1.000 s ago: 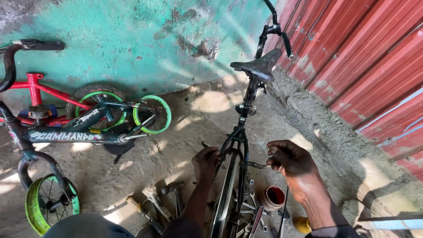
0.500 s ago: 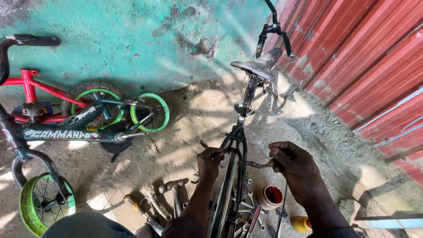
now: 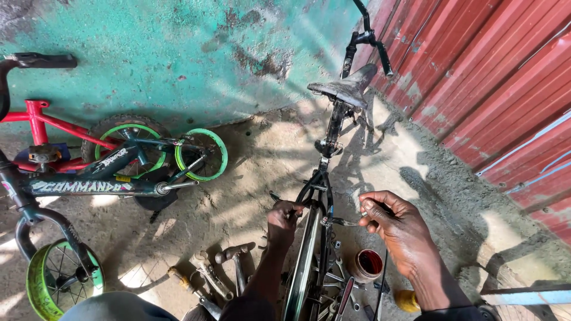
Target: Adjusting and threading a brake cable on a bicycle frame
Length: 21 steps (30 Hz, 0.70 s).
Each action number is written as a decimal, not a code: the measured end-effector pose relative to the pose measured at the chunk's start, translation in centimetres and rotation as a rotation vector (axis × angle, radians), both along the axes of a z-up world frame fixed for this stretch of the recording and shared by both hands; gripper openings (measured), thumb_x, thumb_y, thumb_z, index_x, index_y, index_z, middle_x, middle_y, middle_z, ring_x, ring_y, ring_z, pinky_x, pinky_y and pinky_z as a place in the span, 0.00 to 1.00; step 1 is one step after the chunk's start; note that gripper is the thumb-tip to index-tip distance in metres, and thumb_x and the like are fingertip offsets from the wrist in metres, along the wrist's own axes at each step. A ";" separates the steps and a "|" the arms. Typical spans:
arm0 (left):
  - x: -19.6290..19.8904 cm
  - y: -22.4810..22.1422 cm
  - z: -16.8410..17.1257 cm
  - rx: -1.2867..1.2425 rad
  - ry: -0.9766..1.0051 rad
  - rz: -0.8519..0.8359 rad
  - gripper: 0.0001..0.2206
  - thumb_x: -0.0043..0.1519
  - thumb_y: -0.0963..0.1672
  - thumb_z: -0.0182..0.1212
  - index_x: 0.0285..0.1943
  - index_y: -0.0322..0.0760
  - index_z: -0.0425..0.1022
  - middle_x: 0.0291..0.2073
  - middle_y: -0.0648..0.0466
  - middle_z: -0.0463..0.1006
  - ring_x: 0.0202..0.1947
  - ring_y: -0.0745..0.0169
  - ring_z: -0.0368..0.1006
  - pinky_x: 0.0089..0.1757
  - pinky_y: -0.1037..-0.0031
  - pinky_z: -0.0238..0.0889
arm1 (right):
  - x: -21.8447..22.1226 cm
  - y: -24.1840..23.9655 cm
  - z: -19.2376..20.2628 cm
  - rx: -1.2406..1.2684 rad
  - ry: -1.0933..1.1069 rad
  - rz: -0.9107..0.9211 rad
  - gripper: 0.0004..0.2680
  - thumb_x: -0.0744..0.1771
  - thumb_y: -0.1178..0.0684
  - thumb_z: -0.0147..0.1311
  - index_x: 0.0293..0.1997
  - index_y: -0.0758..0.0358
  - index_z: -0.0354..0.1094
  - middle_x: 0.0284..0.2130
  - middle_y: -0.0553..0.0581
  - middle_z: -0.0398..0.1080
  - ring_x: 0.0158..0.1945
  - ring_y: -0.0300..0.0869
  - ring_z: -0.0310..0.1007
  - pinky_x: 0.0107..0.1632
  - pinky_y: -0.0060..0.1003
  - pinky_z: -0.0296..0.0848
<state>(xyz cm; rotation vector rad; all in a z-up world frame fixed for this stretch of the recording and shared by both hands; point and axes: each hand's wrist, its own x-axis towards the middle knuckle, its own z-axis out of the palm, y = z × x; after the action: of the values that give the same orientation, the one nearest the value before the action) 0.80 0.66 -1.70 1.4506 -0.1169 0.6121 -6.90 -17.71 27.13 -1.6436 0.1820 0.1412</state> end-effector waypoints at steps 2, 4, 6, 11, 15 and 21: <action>-0.6 -0.3 1.5 0.023 0.016 0.053 0.11 0.61 0.47 0.64 0.31 0.35 0.82 0.33 0.51 0.78 0.22 0.65 0.73 0.20 0.77 0.69 | 0.0 0.1 0.2 -0.015 0.002 -0.004 0.08 0.67 0.66 0.54 0.51 0.78 0.73 0.37 0.68 0.71 0.33 0.48 0.68 0.33 0.39 0.65; -0.6 -0.3 0.8 0.077 0.041 0.095 0.10 0.61 0.47 0.65 0.32 0.36 0.82 0.32 0.52 0.78 0.22 0.67 0.72 0.22 0.78 0.69 | 0.0 0.1 -0.1 -0.021 0.010 -0.007 0.08 0.67 0.66 0.55 0.50 0.78 0.74 0.35 0.68 0.71 0.33 0.49 0.69 0.33 0.40 0.66; -0.2 -0.3 0.9 0.131 0.054 0.137 0.09 0.61 0.46 0.66 0.33 0.37 0.83 0.31 0.54 0.79 0.22 0.68 0.72 0.23 0.78 0.68 | 0.3 0.2 -0.1 -0.027 0.007 -0.012 0.09 0.67 0.66 0.55 0.50 0.77 0.74 0.34 0.68 0.72 0.32 0.49 0.69 0.33 0.41 0.67; -0.9 -0.1 1.6 0.185 0.116 0.123 0.14 0.63 0.50 0.61 0.37 0.35 0.81 0.31 0.51 0.83 0.20 0.67 0.73 0.20 0.78 0.67 | 0.1 0.5 -0.2 -0.010 0.054 -0.017 0.08 0.67 0.66 0.55 0.51 0.77 0.74 0.35 0.67 0.71 0.33 0.49 0.69 0.34 0.41 0.67; -0.5 -0.4 1.3 0.356 0.010 0.195 0.04 0.62 0.43 0.62 0.37 0.38 0.79 0.35 0.51 0.80 0.24 0.65 0.74 0.23 0.77 0.70 | 0.8 0.9 -0.8 -0.012 0.067 -0.036 0.08 0.66 0.69 0.55 0.49 0.75 0.73 0.35 0.66 0.72 0.33 0.48 0.69 0.34 0.41 0.69; -0.6 -0.8 2.2 0.087 -0.013 0.157 0.14 0.64 0.50 0.59 0.35 0.37 0.77 0.27 0.55 0.77 0.20 0.69 0.66 0.24 0.75 0.64 | 3.4 1.1 -3.1 -0.068 0.123 -0.068 0.07 0.66 0.69 0.55 0.46 0.69 0.75 0.42 0.65 0.74 0.37 0.50 0.75 0.47 0.42 0.81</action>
<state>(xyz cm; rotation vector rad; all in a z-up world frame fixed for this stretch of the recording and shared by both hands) 0.19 -0.15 0.53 1.5499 -0.0398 0.7520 -3.46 -16.58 24.01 -1.6954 0.3396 0.1864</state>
